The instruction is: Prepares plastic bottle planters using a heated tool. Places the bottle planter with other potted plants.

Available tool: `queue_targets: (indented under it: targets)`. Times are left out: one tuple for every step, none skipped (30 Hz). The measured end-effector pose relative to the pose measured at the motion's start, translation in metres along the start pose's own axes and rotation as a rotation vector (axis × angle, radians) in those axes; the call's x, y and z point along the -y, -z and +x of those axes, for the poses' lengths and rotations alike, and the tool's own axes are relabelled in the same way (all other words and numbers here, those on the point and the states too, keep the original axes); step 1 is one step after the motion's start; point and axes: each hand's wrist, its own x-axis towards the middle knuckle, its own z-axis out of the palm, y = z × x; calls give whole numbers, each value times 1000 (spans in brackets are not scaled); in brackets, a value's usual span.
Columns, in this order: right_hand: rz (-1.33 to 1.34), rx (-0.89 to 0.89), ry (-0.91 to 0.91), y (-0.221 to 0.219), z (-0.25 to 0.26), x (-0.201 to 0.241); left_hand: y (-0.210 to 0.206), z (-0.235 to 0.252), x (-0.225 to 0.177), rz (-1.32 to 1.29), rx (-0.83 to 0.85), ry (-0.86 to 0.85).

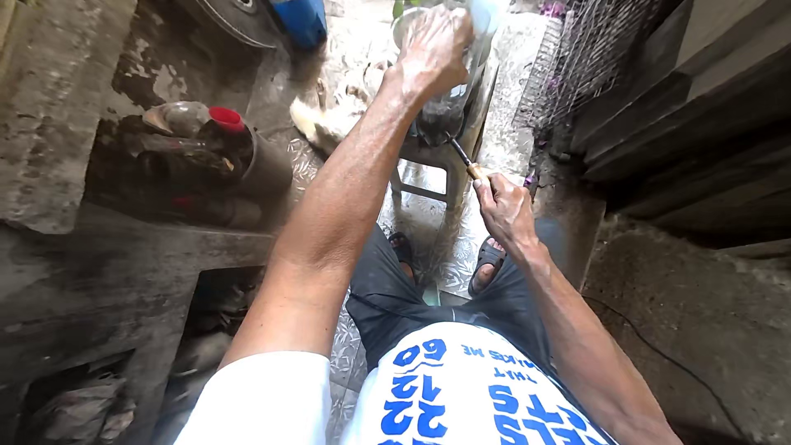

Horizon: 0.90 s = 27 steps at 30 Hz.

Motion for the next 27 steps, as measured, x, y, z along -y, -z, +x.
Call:
queue_targets:
  targets:
    - [-18, 10, -24, -3, 5, 2, -1, 2, -1, 4, 2, -7]
    - [-31, 20, -34, -4, 8, 3, -2, 3, -3, 6, 4, -10]
    - [-44, 24, -35, -6, 10, 4, -3, 3, -5, 4, 2, -13]
    - [-51, 25, -34, -6, 10, 5, -4, 3, -7, 7, -3, -16]
    - [-55, 23, -33, -7, 11, 7, -4, 3, -8, 12, -3, -17]
    - [-58, 21, -35, -8, 11, 8, -5, 3, -9, 16, -5, -18]
    - [-61, 19, -36, -7, 11, 9, -4, 3, -10, 17, -3, -18]
    - [-64, 17, -40, -7, 12, 10, -3, 2, -11, 19, 0, -18]
    - [-64, 16, -45, -7, 12, 12, -2, 0, -11, 21, 1, -19]
    - [-70, 12, -50, -8, 13, 13, -2, 0, -11, 21, -3, -23]
    - [-80, 10, -49, -8, 14, 13, -3, 0, -11, 22, -10, -30]
    - [-85, 10, -52, -9, 15, 13, -4, 1, -10, 19, -20, -38]
    - [-91, 15, -58, -9, 16, 14, -5, 2, -9, 15, -28, -43]
    - [-96, 17, -60, -9, 17, 14, -6, 2, -8, 11, -33, -47]
    - [-99, 15, -59, -9, 18, 15, -7, 3, -8, 12, -34, -51]
    - [-102, 15, -59, -9, 18, 15, -7, 4, -7, 13, -35, -55]
    - [-101, 14, -58, -9, 19, 15, -7, 4, -7, 8, -29, -53]
    - [-101, 12, -55, -10, 19, 15, -7, 4, -6, 1, -21, -51]
    - [-103, 13, -56, -10, 19, 16, -7, 4, -6, -9, -15, -48]
    - [-107, 9, -54, -11, 20, 17, -6, 3, -5, -16, -11, -42]
    - [-110, 4, -51, -11, 20, 17, -5, 1, -5, -20, -6, -37]
    - [-114, -1, -46, -12, 20, 17, -4, 0, -5, -23, 3, -32]
    - [-111, -1, -40, -11, 20, 17, -2, -1, -5, -29, 12, -28]
    - [-106, 1, -36, -11, 19, 17, -2, -2, -4, -32, 12, -27]
    - [-104, 0, -35, -10, 18, 16, -2, -1, -2, -34, 2, -30]
    - [-108, 4, -34, -8, 17, 14, -3, 0, -1, -44, -10, -37]
    - [-111, 9, -30, -7, 15, 12, -4, 1, 1, -58, -30, -47]
